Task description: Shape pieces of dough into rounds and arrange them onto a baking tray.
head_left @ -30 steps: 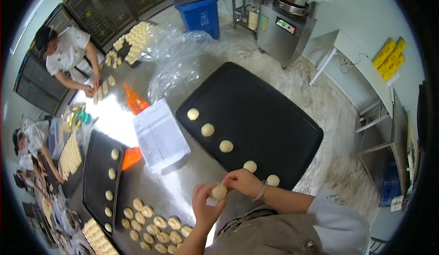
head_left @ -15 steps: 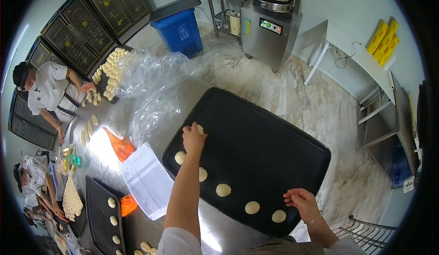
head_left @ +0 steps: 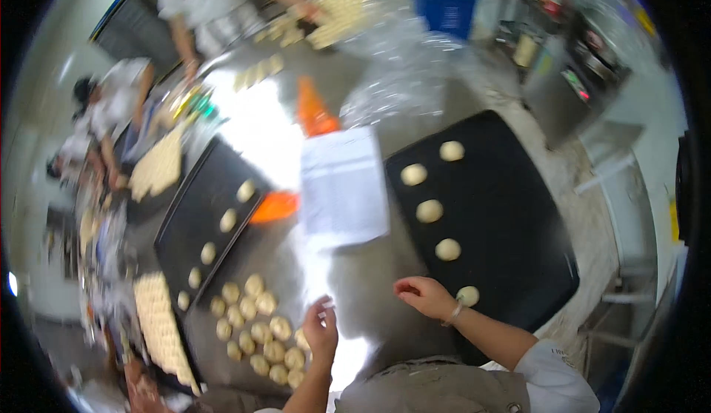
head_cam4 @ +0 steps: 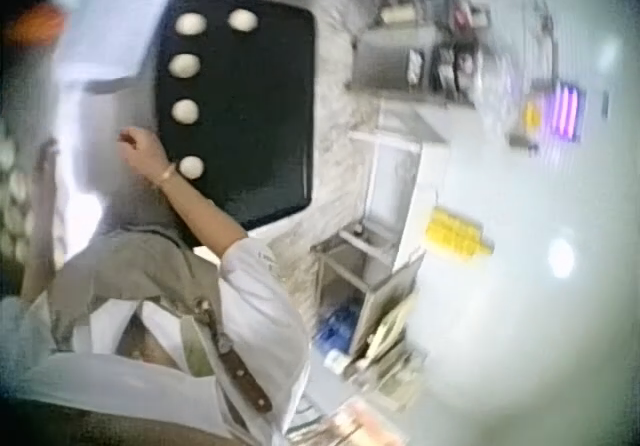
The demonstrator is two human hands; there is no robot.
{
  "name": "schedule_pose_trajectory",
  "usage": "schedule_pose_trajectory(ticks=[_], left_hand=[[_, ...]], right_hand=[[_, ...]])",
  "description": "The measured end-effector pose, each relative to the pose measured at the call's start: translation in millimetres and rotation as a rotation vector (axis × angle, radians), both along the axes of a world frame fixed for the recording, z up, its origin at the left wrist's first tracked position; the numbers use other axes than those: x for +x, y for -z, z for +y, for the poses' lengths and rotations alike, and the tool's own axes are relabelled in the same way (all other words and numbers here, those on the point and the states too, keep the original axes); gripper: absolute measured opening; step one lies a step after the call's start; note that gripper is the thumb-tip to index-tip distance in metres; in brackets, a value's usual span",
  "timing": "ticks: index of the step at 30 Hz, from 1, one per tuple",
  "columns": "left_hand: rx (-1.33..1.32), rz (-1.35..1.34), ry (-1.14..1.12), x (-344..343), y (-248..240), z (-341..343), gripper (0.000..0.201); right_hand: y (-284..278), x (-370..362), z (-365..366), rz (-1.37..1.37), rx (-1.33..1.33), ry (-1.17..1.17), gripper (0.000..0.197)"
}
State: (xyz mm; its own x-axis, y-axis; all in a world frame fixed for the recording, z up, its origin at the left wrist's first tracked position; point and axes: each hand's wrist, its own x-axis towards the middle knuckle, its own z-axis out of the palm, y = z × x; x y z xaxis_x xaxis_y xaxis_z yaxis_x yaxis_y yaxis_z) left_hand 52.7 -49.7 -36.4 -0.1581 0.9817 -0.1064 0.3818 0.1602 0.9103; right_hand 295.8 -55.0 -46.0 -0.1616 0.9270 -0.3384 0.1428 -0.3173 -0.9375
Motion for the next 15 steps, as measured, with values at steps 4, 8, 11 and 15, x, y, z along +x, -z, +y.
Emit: schedule_pose_trajectory(ticks=[4,8,11,15], left_hand=[[-0.387,-0.115,-0.230,-54,-3,-124,0.022],[-0.305,-0.321,-0.476,-71,-11,-167,0.023],[-0.176,-0.387,-0.617,-83,-18,-169,0.021],[-0.099,-0.498,-0.745,-102,-17,-156,0.023]], right_hand=[[34,-113,40,-0.110,0.143,-0.376,0.030],[97,-240,86,-0.206,0.156,-0.399,0.034],[94,-306,109,-0.446,0.166,-0.519,0.036],[79,-344,105,-0.252,-0.298,-0.413,0.022]])
